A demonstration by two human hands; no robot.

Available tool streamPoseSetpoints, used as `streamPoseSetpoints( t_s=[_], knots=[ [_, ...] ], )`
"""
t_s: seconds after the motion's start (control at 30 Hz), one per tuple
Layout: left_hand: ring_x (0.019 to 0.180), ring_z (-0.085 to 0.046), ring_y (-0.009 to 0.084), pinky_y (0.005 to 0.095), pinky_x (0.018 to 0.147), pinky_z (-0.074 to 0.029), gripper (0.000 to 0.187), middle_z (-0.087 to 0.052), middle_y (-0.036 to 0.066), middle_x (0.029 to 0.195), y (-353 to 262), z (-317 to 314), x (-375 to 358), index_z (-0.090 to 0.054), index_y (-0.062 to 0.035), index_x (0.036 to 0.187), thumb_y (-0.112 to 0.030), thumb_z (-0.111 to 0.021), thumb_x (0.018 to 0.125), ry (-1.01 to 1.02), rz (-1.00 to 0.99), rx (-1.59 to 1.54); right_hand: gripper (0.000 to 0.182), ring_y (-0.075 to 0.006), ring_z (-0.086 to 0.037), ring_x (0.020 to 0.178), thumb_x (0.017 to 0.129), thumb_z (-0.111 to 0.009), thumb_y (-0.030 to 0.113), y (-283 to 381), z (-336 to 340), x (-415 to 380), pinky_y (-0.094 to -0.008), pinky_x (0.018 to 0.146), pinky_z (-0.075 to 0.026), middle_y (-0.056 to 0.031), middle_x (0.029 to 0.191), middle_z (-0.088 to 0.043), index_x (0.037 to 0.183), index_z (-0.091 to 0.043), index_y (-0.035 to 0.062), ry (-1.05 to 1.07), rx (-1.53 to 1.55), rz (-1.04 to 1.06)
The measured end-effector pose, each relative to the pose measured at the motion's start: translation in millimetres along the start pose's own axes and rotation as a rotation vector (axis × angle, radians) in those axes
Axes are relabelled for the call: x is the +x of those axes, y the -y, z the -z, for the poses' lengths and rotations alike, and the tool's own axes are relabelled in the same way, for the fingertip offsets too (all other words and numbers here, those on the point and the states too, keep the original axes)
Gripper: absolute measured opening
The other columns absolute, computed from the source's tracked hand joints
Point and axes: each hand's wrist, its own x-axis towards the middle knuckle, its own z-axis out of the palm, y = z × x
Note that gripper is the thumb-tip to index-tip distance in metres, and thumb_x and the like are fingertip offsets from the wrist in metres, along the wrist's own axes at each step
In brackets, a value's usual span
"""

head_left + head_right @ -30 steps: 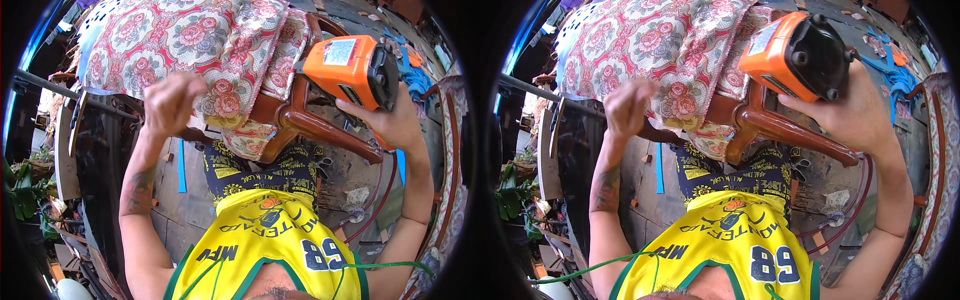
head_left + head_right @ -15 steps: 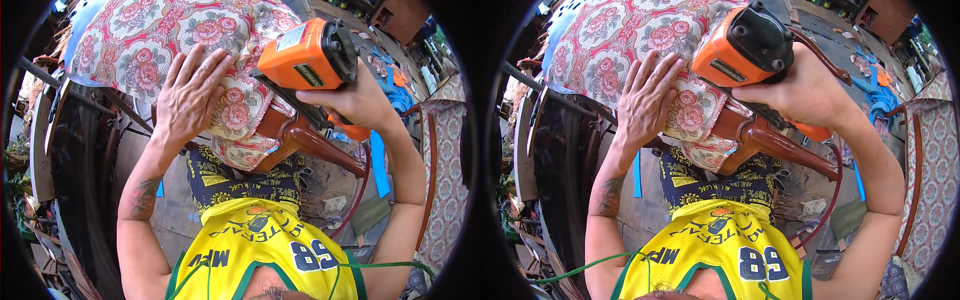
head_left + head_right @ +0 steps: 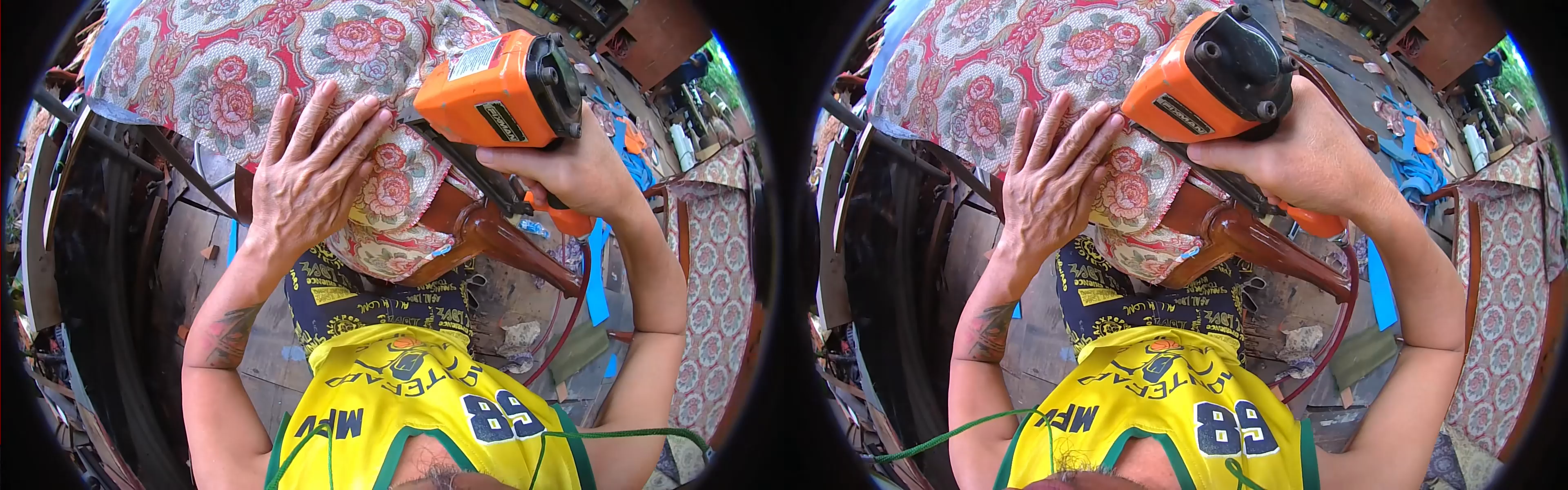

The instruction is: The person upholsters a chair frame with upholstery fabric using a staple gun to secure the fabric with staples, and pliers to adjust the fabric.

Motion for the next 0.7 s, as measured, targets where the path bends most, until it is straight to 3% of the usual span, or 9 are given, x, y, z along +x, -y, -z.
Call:
streamPoseSetpoints(
  t_s=[0.03, 0.07, 0.13, 0.4, 0.7],
  knots=[
    [0.155, -0.032, 0.0259, 0.0546, 0.129, -0.015, 0.053, -0.045, -0.007, 0.162, -0.3, 0.5, -1.4, -0.049, -0.0298, 0.156, -0.036, -0.054, 0.103, -0.003, 0.004, -0.003, 0.036, -0.0135, -0.068, 0.076, 0.081, -0.085, 0.017, -3.2, -1.2, 1.4, -0.0327, 0.076, -0.057, -0.0058, 0.090, -0.076, 0.113, -0.075, 0.0036, -0.035, -0.047, 0.136],
    [0.155, -0.032, 0.0263, 0.0540, 0.130, -0.014, 0.051, -0.046, -0.006, 0.162, -1.4, 1.8, -4.2, -0.051, -0.0298, 0.155, -0.034, -0.053, 0.104, -0.003, 0.002, -0.015, 0.036, -0.0135, -0.068, 0.076, 0.081, -0.085, 0.017, -0.2, -0.9, 1.9, -0.0327, 0.076, -0.057, -0.0058, 0.090, -0.076, 0.113, -0.075, 0.0036, -0.031, -0.052, 0.137],
    [0.155, -0.032, 0.0268, 0.0535, 0.130, -0.013, 0.049, -0.046, -0.005, 0.161, -2.1, 3.0, -7.5, -0.053, -0.0298, 0.154, -0.032, -0.052, 0.104, 0.003, 0.005, -0.031, 0.036, -0.0158, -0.069, 0.087, 0.081, -0.086, 0.018, 7.3, -2.0, 1.0, -0.0346, 0.088, -0.056, -0.0087, 0.096, -0.077, 0.113, -0.075, 0.0028, -0.024, -0.047, 0.022],
    [0.155, -0.032, 0.0265, 0.0539, 0.130, -0.012, 0.050, -0.045, -0.006, 0.162, 0.1, 0.8, -8.4, -0.053, -0.0360, 0.153, -0.034, -0.053, 0.104, -0.011, 0.004, -0.046, 0.036, -0.0162, -0.069, 0.083, 0.081, -0.085, 0.018, 14.2, -5.3, 5.2, -0.0351, 0.086, -0.057, -0.0099, 0.095, -0.077, 0.112, -0.075, 0.0026, -0.021, -0.107, 0.047],
    [0.155, -0.033, 0.0275, 0.0545, 0.130, -0.013, 0.050, -0.045, -0.007, 0.162, 0.4, 0.7, -8.3, -0.053, -0.0364, 0.153, -0.034, -0.055, 0.102, -0.016, 0.010, -0.064, 0.036, -0.0185, -0.072, 0.084, 0.081, -0.085, 0.018, 17.0, -8.2, 7.6, -0.0358, 0.085, -0.057, -0.0113, 0.095, -0.077, 0.112, -0.075, 0.0029, -0.017, -0.141, 0.078]
  ],
)
